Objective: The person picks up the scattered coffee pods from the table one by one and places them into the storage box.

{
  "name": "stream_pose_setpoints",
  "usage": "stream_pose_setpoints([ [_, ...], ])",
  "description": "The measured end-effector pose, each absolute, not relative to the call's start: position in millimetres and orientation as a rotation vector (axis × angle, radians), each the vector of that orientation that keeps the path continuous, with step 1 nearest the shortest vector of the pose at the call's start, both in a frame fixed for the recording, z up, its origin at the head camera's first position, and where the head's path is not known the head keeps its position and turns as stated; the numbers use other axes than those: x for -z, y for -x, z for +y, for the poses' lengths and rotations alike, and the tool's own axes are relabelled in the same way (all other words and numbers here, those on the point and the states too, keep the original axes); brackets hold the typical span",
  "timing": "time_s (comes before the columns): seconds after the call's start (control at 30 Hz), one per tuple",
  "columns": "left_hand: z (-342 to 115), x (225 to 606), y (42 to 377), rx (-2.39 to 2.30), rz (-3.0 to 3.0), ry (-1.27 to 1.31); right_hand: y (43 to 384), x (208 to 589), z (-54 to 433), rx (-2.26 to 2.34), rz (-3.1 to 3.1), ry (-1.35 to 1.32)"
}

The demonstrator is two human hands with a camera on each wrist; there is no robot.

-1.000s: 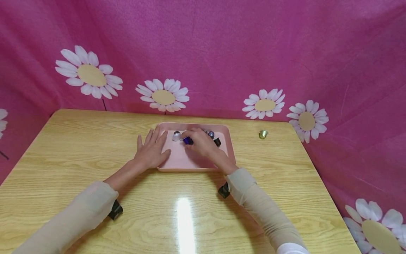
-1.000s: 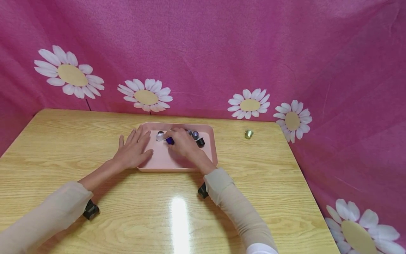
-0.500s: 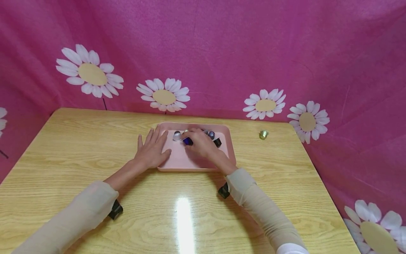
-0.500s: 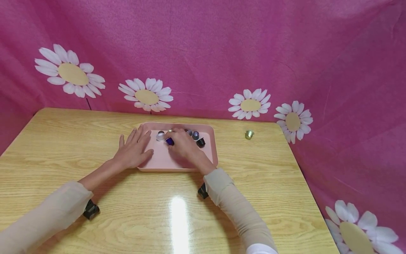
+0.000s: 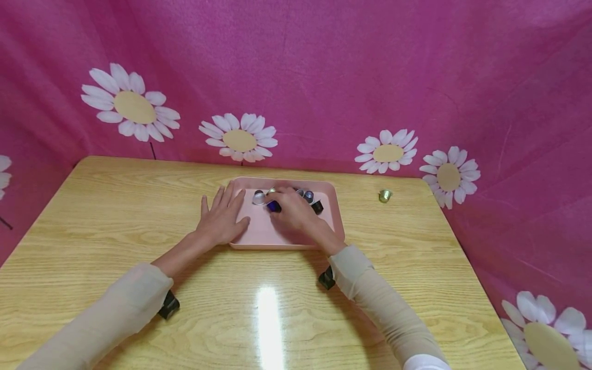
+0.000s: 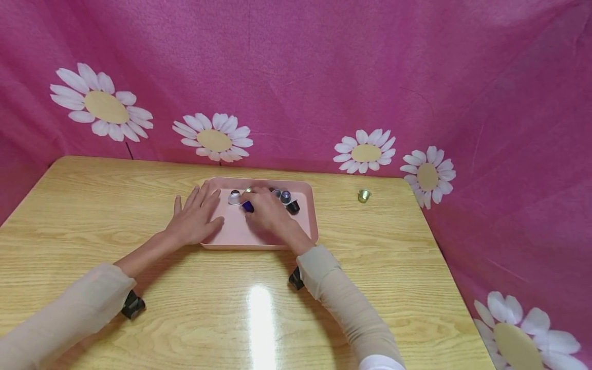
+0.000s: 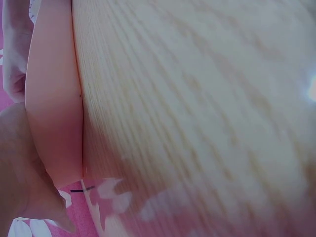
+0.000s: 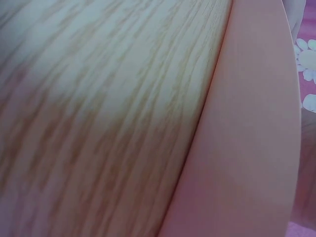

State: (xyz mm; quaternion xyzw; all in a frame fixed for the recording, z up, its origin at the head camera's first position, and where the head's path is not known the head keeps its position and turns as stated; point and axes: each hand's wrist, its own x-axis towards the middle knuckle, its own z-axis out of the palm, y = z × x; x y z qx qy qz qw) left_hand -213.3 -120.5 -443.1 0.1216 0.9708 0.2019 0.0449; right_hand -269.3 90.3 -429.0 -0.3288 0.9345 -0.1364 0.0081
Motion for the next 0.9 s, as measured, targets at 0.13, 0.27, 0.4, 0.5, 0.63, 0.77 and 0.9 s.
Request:
stream_pose_setpoints([
  [0.13,-120.6,443.3,213.3,-0.611,2.965,-0.371,269.5,429.3,90.1,0.417,2.921,1.018],
  [0.27,-120.1,443.2,213.2,-0.611,2.963,-0.370,269.4,429.3,90.0,0.423,2.921,1.008],
  [0.4,-119.6,443.5,213.3,-0.612,2.963,-0.367,268.6,428.3,91.0,0.438,2.917,0.995],
  [0.5,-119.3,443.9,213.5,-0.611,2.967,-0.371,268.4,427.0,92.1,0.464,2.916,0.977],
  [0.63,-119.2,444.3,213.5,-0.612,2.968,-0.375,269.4,425.3,94.6,0.496,2.926,0.994],
  [0.77,-119.2,444.0,213.4,-0.613,2.967,-0.369,269.8,421.7,99.9,0.537,2.950,1.019],
  [0.9,-119.6,443.7,213.3,-0.619,2.966,-0.364,269.9,416.8,108.3,0.638,2.950,0.980],
])
